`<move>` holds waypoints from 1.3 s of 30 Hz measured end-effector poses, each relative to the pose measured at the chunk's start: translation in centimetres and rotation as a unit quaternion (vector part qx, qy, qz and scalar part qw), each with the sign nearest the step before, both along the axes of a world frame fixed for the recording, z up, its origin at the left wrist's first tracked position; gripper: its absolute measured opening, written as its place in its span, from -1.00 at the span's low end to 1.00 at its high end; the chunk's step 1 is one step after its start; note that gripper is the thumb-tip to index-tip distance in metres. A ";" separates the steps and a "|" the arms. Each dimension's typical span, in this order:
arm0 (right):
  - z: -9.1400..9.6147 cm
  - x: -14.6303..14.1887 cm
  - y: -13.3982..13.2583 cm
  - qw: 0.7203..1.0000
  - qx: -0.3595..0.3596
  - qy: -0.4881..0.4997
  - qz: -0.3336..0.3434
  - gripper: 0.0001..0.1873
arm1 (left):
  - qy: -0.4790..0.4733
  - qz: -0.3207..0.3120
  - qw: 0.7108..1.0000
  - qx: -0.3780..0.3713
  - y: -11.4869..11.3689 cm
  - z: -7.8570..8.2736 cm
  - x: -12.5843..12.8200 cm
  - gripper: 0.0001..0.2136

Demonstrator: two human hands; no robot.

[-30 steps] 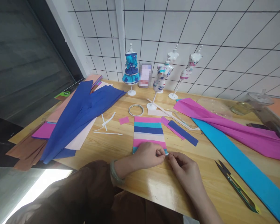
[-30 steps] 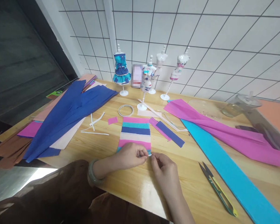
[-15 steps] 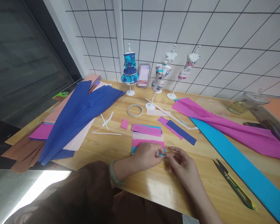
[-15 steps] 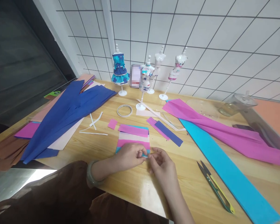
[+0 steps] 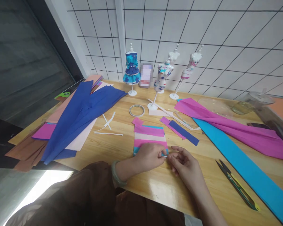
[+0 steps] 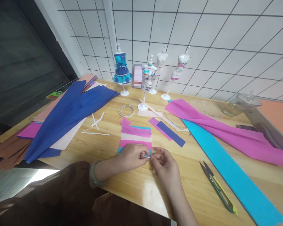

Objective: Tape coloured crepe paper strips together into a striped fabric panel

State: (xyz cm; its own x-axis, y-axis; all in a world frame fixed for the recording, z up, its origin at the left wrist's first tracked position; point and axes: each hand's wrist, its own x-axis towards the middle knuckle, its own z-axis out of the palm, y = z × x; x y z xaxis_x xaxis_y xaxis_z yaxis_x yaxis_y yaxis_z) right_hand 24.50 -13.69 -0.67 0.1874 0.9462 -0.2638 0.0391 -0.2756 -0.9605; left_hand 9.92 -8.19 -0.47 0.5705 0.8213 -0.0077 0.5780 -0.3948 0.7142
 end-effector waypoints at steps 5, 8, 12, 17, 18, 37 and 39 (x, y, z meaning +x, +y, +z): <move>0.0 0.6 0.0 1.000 0.002 -0.010 -0.007 -0.50 | -0.005 -0.001 1.000 0.017 -0.1 0.1 0.0 -0.87; -0.2 1.1 -0.2 0.998 0.015 -0.063 -0.011 -0.57 | -0.020 0.005 1.000 0.015 -0.1 0.0 0.0 -0.87; -0.7 1.4 -0.2 0.982 0.078 -0.166 0.049 -0.67 | -0.031 0.015 0.999 -0.013 0.0 0.0 -0.1 -0.88; -0.7 1.9 0.8 0.949 0.102 -0.250 0.165 -0.70 | -0.051 0.014 0.997 -0.049 0.3 -0.2 -0.2 -0.86; -0.5 2.0 1.1 0.945 0.092 -0.249 0.191 -0.71 | -0.055 0.011 0.997 -0.055 0.4 -0.3 -0.2 -0.85; 0.3 3.6 3.0 0.962 -0.012 -0.096 0.254 -0.59 | -0.080 0.025 0.993 -0.082 0.9 -0.6 0.0 -0.86; 0.2 3.7 2.9 0.965 -0.004 -0.089 0.247 -0.60 | -0.083 0.024 0.993 -0.080 0.9 -0.7 0.0 -0.85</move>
